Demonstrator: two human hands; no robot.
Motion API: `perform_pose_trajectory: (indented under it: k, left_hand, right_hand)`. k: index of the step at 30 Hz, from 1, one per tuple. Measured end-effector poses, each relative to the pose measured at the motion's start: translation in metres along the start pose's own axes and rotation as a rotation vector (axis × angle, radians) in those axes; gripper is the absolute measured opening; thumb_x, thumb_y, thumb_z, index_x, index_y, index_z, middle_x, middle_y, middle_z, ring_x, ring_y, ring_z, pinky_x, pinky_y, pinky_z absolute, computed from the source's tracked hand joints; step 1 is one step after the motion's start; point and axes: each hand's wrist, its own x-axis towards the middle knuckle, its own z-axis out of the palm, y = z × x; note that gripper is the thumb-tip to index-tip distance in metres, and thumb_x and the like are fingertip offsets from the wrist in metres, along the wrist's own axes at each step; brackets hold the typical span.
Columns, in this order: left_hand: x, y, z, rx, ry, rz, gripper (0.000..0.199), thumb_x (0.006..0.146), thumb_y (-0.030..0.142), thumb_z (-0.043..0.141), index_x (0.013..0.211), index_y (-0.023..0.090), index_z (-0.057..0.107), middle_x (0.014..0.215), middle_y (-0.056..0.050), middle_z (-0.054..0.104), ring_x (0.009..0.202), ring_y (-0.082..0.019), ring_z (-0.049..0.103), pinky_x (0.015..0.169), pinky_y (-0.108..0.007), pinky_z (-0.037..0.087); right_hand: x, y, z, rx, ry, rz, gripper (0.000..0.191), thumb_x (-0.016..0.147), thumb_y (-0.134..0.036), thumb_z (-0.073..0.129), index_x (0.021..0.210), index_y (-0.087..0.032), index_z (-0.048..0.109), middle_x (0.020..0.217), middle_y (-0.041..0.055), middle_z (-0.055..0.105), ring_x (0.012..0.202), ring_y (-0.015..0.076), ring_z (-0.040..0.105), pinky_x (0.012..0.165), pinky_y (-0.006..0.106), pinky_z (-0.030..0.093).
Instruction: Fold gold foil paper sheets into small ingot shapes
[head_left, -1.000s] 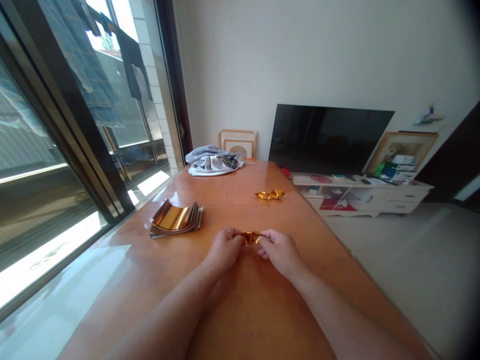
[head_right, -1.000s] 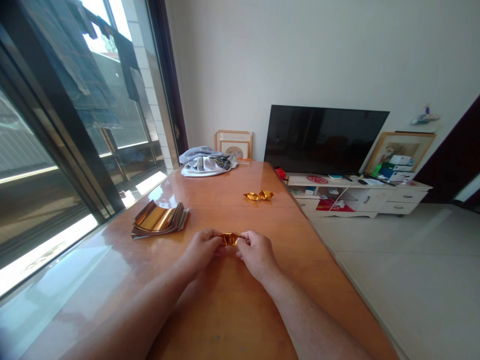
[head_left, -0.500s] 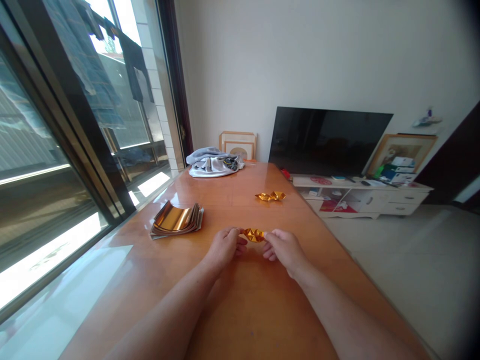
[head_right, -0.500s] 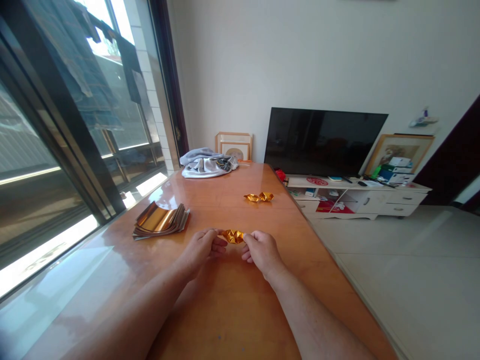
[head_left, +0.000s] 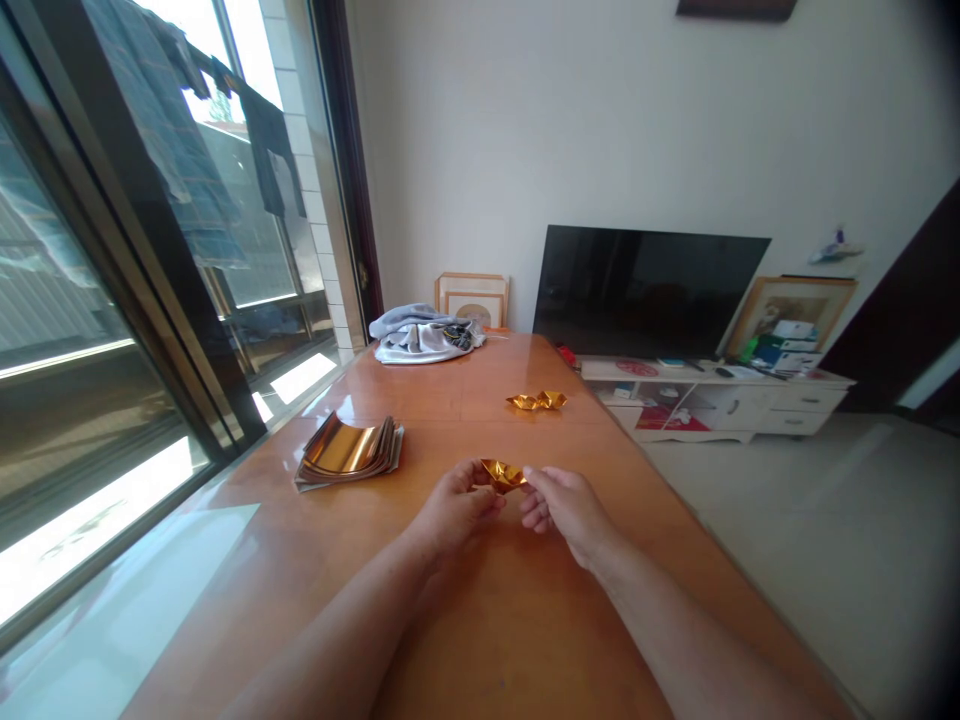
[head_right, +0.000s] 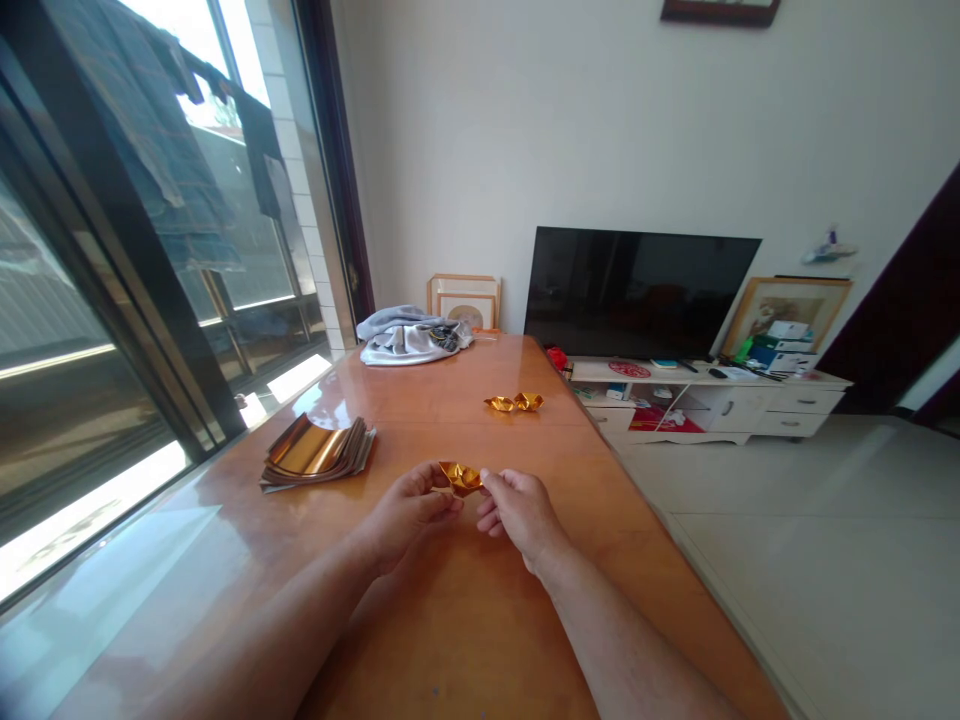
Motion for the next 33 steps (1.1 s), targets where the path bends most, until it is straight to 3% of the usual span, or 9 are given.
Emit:
perform_pose_trajectory:
  k: [7, 12, 19, 29, 33]
  left_hand:
    - [0.002, -0.002, -0.002, -0.042, -0.061, -0.033, 0.036, 0.073, 0.019, 0.074, 0.107, 0.017, 0.065, 0.114, -0.008, 0.069, 0.081, -0.012, 0.064, 0.078, -0.025, 0.049]
    - [0.004, -0.003, -0.002, -0.059, -0.064, -0.007, 0.036, 0.07, 0.022, 0.079, 0.103, 0.016, 0.066, 0.109, -0.008, 0.071, 0.092, -0.016, 0.065, 0.082, -0.026, 0.049]
    - [0.004, -0.002, -0.002, -0.035, -0.087, 0.025, 0.033, 0.072, 0.027, 0.081, 0.099, 0.015, 0.068, 0.098, -0.006, 0.072, 0.087, -0.015, 0.064, 0.082, -0.026, 0.048]
    - [0.004, -0.002, -0.004, 0.012, -0.099, 0.063, 0.041, 0.073, 0.022, 0.08, 0.111, 0.015, 0.065, 0.111, -0.011, 0.072, 0.099, -0.022, 0.067, 0.089, -0.033, 0.05]
    - [0.002, -0.006, -0.004, -0.053, -0.017, 0.034, 0.055, 0.071, 0.019, 0.08, 0.12, 0.017, 0.055, 0.116, -0.012, 0.069, 0.103, -0.022, 0.067, 0.093, -0.036, 0.049]
  right_hand:
    - [-0.003, -0.002, 0.002, 0.02, -0.037, -0.007, 0.043, 0.089, -0.058, 0.058, 0.087, -0.016, 0.064, 0.065, 0.0019, 0.067, 0.049, 0.0119, 0.062, 0.044, 0.02, 0.044]
    - [-0.009, -0.008, 0.004, 0.0, -0.037, -0.044, 0.043, 0.089, -0.058, 0.059, 0.083, -0.016, 0.063, 0.064, 0.0013, 0.067, 0.049, 0.0118, 0.063, 0.046, 0.02, 0.045]
    - [-0.011, -0.012, 0.004, 0.002, -0.035, -0.059, 0.043, 0.09, -0.058, 0.058, 0.083, -0.016, 0.063, 0.065, 0.0014, 0.067, 0.05, 0.0118, 0.063, 0.047, 0.02, 0.046]
    - [-0.009, -0.008, 0.002, -0.027, -0.013, -0.111, 0.042, 0.089, -0.057, 0.058, 0.082, -0.016, 0.063, 0.067, 0.0012, 0.068, 0.052, 0.0124, 0.064, 0.05, 0.022, 0.048]
    - [-0.008, -0.006, 0.0, -0.095, 0.038, -0.174, 0.04, 0.089, -0.056, 0.058, 0.08, -0.017, 0.063, 0.069, 0.0018, 0.068, 0.054, 0.0139, 0.064, 0.051, 0.024, 0.05]
